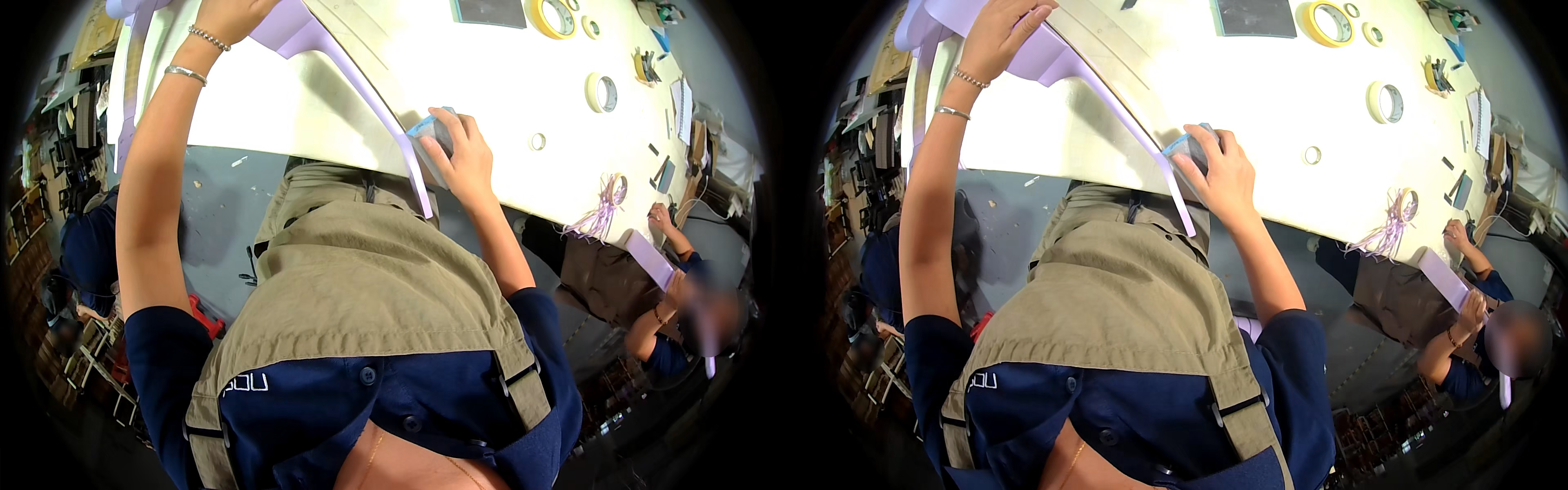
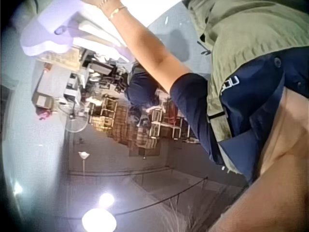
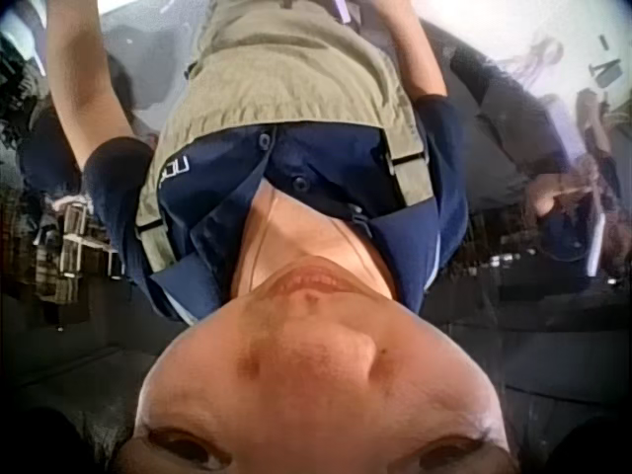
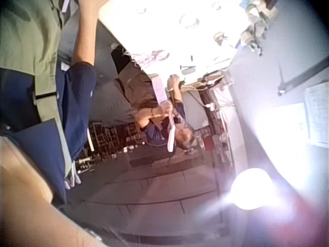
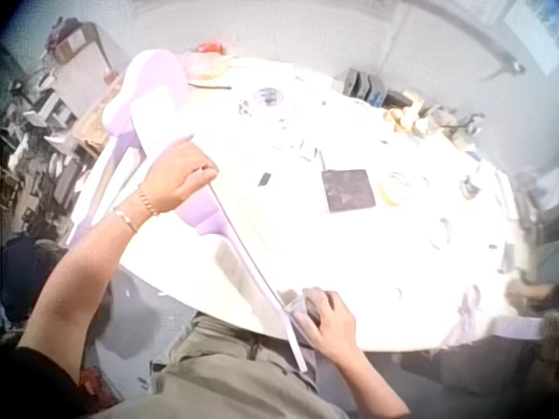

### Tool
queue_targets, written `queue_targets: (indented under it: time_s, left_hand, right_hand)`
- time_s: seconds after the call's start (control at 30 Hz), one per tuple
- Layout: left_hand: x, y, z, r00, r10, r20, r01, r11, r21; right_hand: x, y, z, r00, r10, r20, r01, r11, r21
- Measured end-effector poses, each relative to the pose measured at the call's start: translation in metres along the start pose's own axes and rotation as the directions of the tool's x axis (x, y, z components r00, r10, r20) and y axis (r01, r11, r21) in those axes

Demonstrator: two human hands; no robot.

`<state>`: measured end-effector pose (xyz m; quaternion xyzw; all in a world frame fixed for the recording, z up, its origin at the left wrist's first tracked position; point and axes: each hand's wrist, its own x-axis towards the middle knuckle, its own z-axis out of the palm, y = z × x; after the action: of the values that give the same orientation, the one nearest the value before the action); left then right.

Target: The person assembles a light purple guitar-shaped object by joining the neck and body, applying tape to the seam, and sanding the edges. They repeat this process for multiple units, placing finished items on a nearby rack.

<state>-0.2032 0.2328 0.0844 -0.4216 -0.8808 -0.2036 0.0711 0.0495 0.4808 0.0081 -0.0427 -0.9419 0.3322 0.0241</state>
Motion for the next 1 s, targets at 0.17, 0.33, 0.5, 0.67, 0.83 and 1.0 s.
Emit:
queue_targets:
  time_s: [0.17,0.33,0.5,0.67,0.83,1.0]
  left_hand:
    - [0.002,0.000,0.002,1.000,0.020,-0.020,-0.021,1.000,-0.020]
    - [0.000,0.000,-0.001,0.999,0.003,-0.037,-0.006,0.998,-0.059]
    - [-0.001,-0.006,0.002,0.995,0.040,-0.092,-0.046,0.997,-0.060]
    - [0.000,-0.003,-0.002,0.996,-0.020,-0.083,0.013,0.997,-0.078]
    - [0.003,-0.003,-0.003,0.998,0.020,-0.062,-0.024,0.998,-0.064]
    - [0.004,-0.004,-0.003,0.993,0.003,-0.115,-0.015,0.995,-0.101]
  right_hand:
    - [0.006,-0.002,0.003,0.999,0.027,0.033,-0.026,0.999,-0.035]
    - [0.014,-0.011,0.005,1.000,0.007,-0.007,-0.007,0.999,-0.033]
    - [0.048,-0.033,0.012,1.000,0.017,0.019,-0.016,0.998,-0.061]
    - [0.046,-0.024,0.012,1.000,-0.008,0.026,0.009,0.999,-0.035]
    - [0.117,-0.062,0.034,1.000,-0.012,-0.025,0.012,0.999,-0.037]
    - [0.107,-0.050,0.029,0.998,0.004,0.063,-0.002,1.000,-0.027]
